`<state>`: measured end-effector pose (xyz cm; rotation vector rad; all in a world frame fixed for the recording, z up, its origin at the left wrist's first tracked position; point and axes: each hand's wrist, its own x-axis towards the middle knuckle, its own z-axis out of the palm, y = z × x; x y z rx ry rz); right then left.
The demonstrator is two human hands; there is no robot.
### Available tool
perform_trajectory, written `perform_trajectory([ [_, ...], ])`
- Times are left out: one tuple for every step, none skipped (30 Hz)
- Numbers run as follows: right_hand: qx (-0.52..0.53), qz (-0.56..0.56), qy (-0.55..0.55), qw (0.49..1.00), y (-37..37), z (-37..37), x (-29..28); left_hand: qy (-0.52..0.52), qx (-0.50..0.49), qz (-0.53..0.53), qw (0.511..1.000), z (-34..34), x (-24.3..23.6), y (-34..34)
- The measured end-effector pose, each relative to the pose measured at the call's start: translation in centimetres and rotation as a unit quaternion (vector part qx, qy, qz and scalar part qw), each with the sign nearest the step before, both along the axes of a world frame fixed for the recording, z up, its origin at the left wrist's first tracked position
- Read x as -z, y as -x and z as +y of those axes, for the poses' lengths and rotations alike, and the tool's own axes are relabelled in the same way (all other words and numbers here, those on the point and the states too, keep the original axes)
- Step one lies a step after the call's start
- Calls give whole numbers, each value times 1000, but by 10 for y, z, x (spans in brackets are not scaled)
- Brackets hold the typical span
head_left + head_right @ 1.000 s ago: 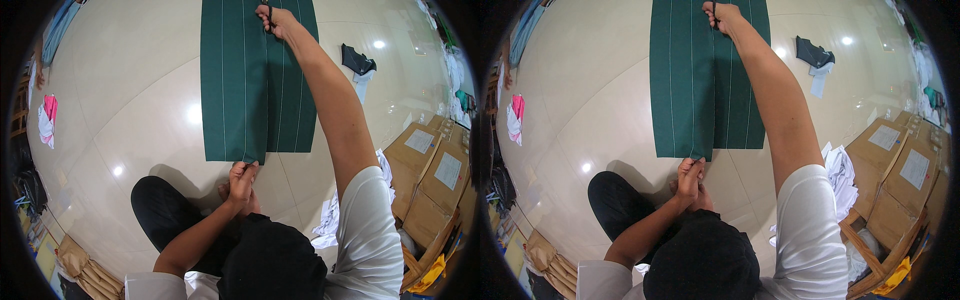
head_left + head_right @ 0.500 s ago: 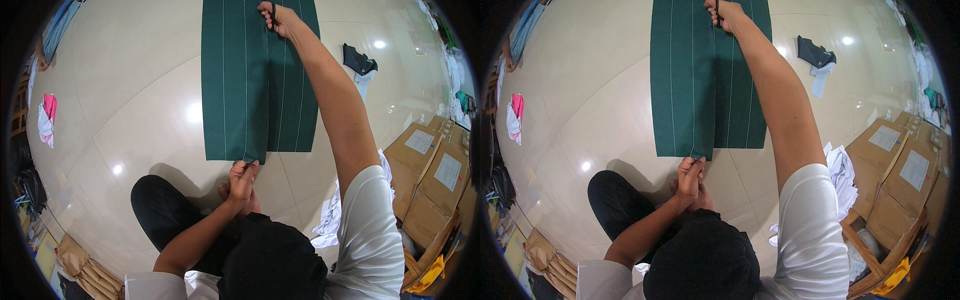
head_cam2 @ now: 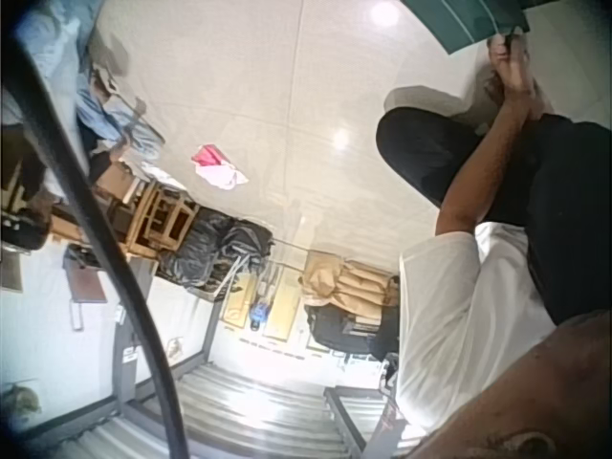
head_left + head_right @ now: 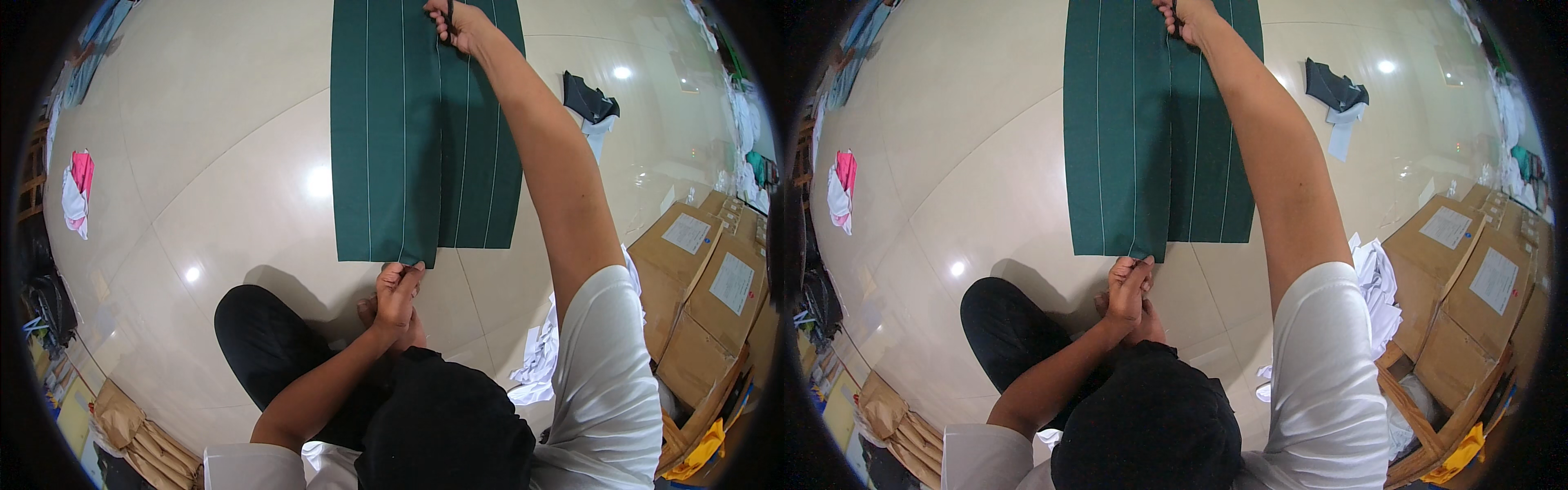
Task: The person cuts along a white strip at the edge of a green rectangular material using shears by hand.
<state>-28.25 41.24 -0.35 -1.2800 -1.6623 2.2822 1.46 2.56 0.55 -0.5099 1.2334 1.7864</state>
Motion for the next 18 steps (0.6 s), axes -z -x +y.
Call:
perform_trajectory([
  [0, 2, 1, 1000, 1, 1, 2, 1, 0, 1, 1000, 0, 0, 0],
  [1, 4, 2, 1000, 1, 2, 3, 2, 1, 1, 1000, 0, 1, 0],
  [1, 4, 2, 1000, 1, 0, 2, 1, 0, 2, 1000, 0, 1, 0],
  [1, 3, 2, 1000, 1, -2, 1, 1, 0, 3, 1000, -1, 1, 0],
  [1, 3, 2, 1000, 1, -3, 0, 0, -1, 3, 1000, -1, 2, -1],
  [0, -2, -4, 1000, 0, -4, -2, -2, -2, 5, 1000, -1, 2, -1],
  [-2, -7, -11, 1000, 0, -4, -3, -4, -4, 6, 1000, -2, 2, -1],
  [-3, -12, -17, 1000, 0, -5, -5, -6, -6, 8, 1000, -2, 3, -1],
  [-5, -12, -17, 1000, -1, -4, -4, -4, -5, 6, 1000, -1, 2, -1],
  [-7, -11, -17, 1000, -1, -3, -4, -3, -3, 3, 1000, -1, 1, 0],
  [-9, -11, -17, 1000, -2, -2, -4, -1, -2, 1, 1000, 0, 1, 0],
  [-8, -15, -17, 1000, -2, -4, -5, -2, -3, 2, 1000, -1, 1, 0],
  [-7, -19, -17, 1000, -2, -6, -7, -2, -4, 2, 1000, -1, 2, 0],
  [-6, -23, -16, 1000, -1, -8, -8, -3, -4, 2, 1000, -2, 3, -1],
  [-7, -22, -16, 1000, -2, -6, -7, -3, -2, 1, 1000, -2, 3, -1],
  [-9, -21, -16, 1000, -2, -4, -6, -3, -1, -1, 1000, -2, 3, 0],
  [-10, -20, -15, 1000, -2, -2, -5, -4, 1, -2, 1000, -2, 2, 0],
  [-14, -22, -20, 999, -1, 0, -2, -4, 1, -2, 1000, -2, 3, 0],
])
